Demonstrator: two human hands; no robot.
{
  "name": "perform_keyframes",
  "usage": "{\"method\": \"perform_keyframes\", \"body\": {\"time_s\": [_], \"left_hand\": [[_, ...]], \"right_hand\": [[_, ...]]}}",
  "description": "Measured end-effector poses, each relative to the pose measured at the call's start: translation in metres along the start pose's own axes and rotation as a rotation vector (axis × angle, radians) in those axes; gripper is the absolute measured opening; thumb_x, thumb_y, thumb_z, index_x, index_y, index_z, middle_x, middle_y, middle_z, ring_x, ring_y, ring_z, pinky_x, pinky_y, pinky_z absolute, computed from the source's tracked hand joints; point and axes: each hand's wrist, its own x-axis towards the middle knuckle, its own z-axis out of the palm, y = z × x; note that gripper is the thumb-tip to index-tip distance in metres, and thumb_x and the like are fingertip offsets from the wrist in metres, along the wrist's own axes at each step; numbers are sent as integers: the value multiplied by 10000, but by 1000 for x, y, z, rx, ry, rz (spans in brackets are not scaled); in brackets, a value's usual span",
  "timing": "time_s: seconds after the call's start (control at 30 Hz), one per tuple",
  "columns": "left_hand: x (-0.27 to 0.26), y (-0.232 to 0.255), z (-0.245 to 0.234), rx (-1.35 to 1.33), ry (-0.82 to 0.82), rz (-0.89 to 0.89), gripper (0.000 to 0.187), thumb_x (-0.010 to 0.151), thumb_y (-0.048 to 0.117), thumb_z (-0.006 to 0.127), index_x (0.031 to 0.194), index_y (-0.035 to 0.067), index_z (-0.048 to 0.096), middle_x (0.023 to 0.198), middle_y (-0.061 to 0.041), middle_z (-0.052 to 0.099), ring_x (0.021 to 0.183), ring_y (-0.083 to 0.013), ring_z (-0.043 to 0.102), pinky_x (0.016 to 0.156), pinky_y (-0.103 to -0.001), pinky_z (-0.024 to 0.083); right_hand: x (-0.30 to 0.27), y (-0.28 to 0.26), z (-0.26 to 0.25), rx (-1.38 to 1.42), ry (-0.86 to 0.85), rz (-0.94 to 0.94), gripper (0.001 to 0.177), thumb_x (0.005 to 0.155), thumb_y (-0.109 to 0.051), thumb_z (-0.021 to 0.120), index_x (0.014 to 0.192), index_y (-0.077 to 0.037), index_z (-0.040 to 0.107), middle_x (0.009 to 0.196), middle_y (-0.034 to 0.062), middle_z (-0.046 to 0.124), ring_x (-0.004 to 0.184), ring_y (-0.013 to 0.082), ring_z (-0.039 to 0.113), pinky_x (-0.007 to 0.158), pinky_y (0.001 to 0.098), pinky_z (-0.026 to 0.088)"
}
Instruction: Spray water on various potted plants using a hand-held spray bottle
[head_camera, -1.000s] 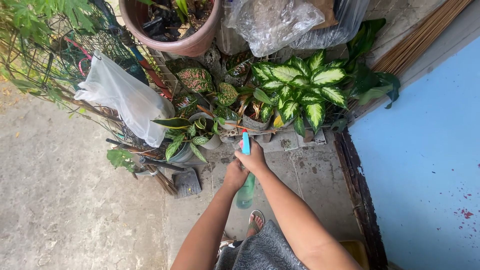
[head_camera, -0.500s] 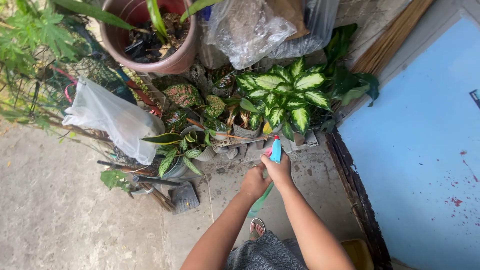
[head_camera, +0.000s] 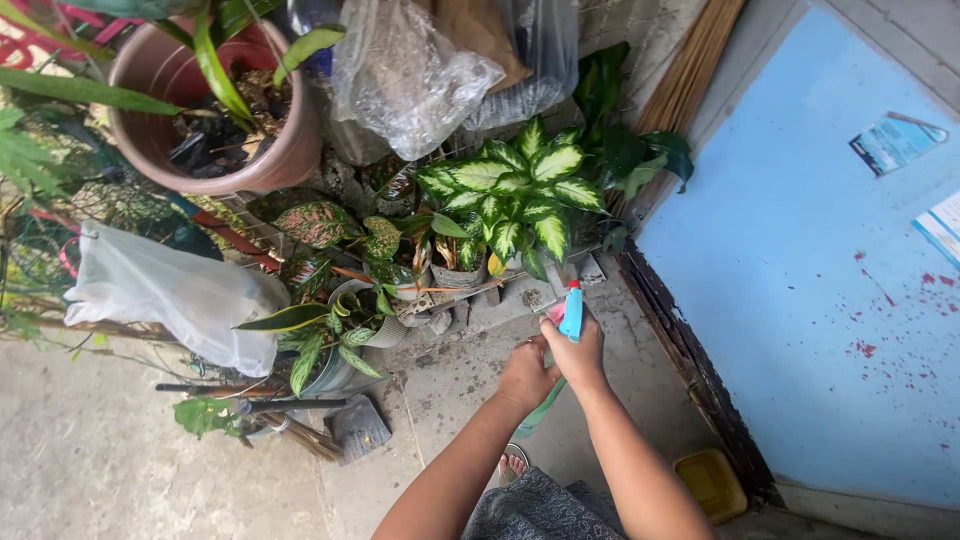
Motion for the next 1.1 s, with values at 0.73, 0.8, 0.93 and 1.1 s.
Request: {"method": "perform_keyframes", "body": {"time_s": [0.73, 0.8, 0.93, 1.1], "left_hand": [[-9, 3, 18, 66, -144, -14, 362, 890, 364, 691, 1060, 45, 685, 1010, -232, 723, 1049, -478, 675, 883, -584, 556], [-7, -13, 28, 161, -211, -103, 387, 892, 426, 667, 1063, 80, 681, 1030, -180, 737, 1062, -412, 701, 897, -545, 568], [-3, -33, 39, 193, -264, -147, 404, 881, 432, 671, 1096, 90, 675, 1065, -185, 734, 1093, -421, 694, 919, -550, 568], [0, -36, 47, 173, -290, -151, 405, 899, 398, 637, 1115, 56, 669, 1095, -219, 730, 1118, -447, 678, 938, -573, 565]], "right_hand": [[8, 69, 7, 49, 118, 74, 296, 670, -302, 839, 902, -151, 734, 878, 134, 755, 978, 395, 721, 855, 502, 552], [-1, 73, 12, 89, 96, 167, 359, 668, -306, 824, 957, -118, 725, 959, 182, 760, 1071, 420, 692, 895, 521, 535], [-1, 92, 19, 48, 116, 185, 334, 635, -307, 841, 911, -158, 727, 912, 144, 757, 1026, 390, 710, 860, 500, 547], [-3, 88, 11, 50, 90, 175, 339, 658, -294, 829, 924, -115, 717, 923, 183, 751, 1042, 426, 700, 875, 523, 538]]}}
